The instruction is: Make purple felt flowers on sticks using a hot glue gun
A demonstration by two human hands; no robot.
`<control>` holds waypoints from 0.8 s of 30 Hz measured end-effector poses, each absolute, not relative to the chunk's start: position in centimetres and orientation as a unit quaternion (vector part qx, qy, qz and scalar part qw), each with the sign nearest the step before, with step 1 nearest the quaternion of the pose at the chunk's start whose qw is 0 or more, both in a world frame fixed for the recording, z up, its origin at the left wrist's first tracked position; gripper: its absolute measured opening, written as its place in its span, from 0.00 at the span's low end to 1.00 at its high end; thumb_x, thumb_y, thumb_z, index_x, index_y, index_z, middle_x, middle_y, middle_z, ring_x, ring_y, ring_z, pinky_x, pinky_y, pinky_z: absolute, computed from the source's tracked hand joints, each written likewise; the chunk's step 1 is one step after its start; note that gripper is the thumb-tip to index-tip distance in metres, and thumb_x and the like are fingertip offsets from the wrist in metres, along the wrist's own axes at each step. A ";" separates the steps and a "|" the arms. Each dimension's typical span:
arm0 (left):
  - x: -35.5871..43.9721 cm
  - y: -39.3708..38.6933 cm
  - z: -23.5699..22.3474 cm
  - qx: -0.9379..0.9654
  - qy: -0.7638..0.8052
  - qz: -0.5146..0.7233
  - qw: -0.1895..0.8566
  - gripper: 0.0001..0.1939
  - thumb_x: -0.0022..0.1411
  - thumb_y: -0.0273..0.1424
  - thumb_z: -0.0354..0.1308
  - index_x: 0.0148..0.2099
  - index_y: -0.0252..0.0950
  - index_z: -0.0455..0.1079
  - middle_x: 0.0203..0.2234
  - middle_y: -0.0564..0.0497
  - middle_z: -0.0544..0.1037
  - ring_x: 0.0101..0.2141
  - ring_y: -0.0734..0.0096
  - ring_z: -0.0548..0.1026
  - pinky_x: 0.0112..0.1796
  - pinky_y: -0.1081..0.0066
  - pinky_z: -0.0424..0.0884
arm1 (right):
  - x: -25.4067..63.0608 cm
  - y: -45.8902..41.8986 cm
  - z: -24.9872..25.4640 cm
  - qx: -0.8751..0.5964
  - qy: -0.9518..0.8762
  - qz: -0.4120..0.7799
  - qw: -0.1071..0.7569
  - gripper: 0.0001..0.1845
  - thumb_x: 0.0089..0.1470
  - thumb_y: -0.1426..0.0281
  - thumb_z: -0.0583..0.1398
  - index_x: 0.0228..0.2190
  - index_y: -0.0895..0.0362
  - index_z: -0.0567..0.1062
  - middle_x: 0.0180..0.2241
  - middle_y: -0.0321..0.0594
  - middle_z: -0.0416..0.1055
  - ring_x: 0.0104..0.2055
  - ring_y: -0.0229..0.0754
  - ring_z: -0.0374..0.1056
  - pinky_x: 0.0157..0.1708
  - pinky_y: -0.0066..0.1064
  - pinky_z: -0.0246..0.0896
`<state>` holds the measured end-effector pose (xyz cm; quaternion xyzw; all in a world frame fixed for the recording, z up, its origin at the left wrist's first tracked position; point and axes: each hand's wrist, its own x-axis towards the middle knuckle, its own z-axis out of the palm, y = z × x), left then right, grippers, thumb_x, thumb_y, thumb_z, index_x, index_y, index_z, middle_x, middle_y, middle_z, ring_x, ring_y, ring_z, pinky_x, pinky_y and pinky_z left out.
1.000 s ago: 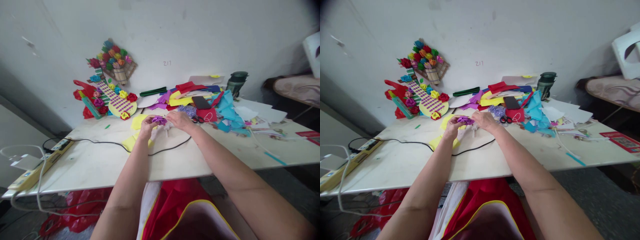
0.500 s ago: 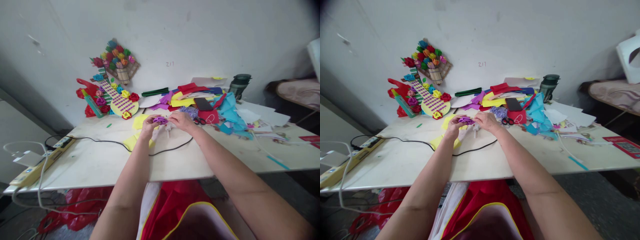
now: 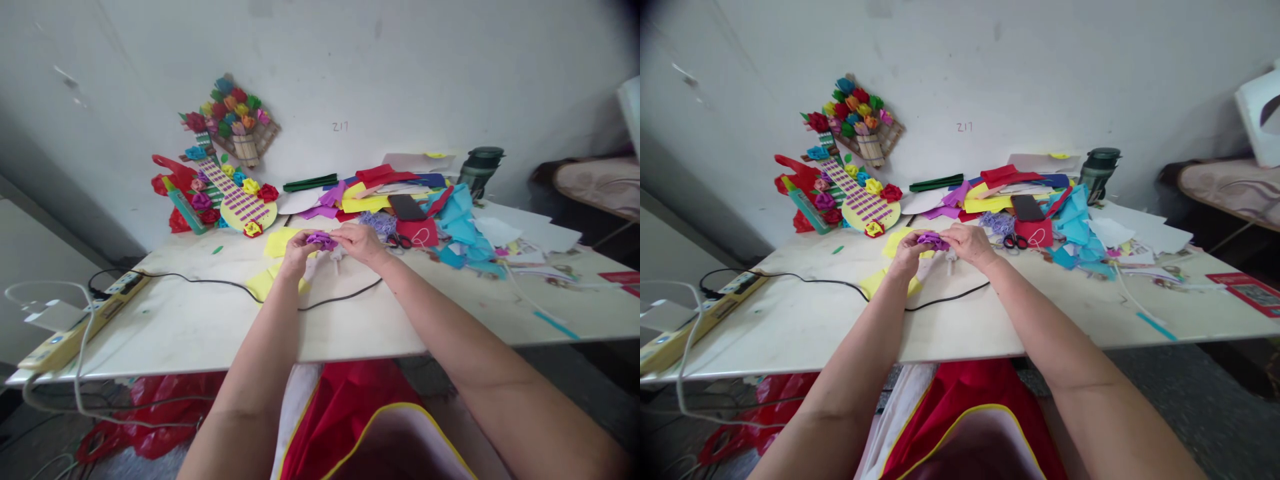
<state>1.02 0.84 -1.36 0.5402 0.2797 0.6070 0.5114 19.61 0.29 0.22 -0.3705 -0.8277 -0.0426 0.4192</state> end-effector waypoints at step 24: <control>1.3 0.8 -1.4 0.532 0.288 0.609 0.513 0.14 0.35 0.25 0.67 0.31 0.35 0.76 0.25 0.52 0.79 0.26 0.70 0.75 0.33 0.68 0.72 | 19.2 -0.4 0.6 -0.410 -0.812 -0.047 0.412 0.13 0.60 0.67 0.56 0.37 0.55 0.82 0.36 0.43 0.80 0.38 0.42 0.73 0.37 0.29 0.62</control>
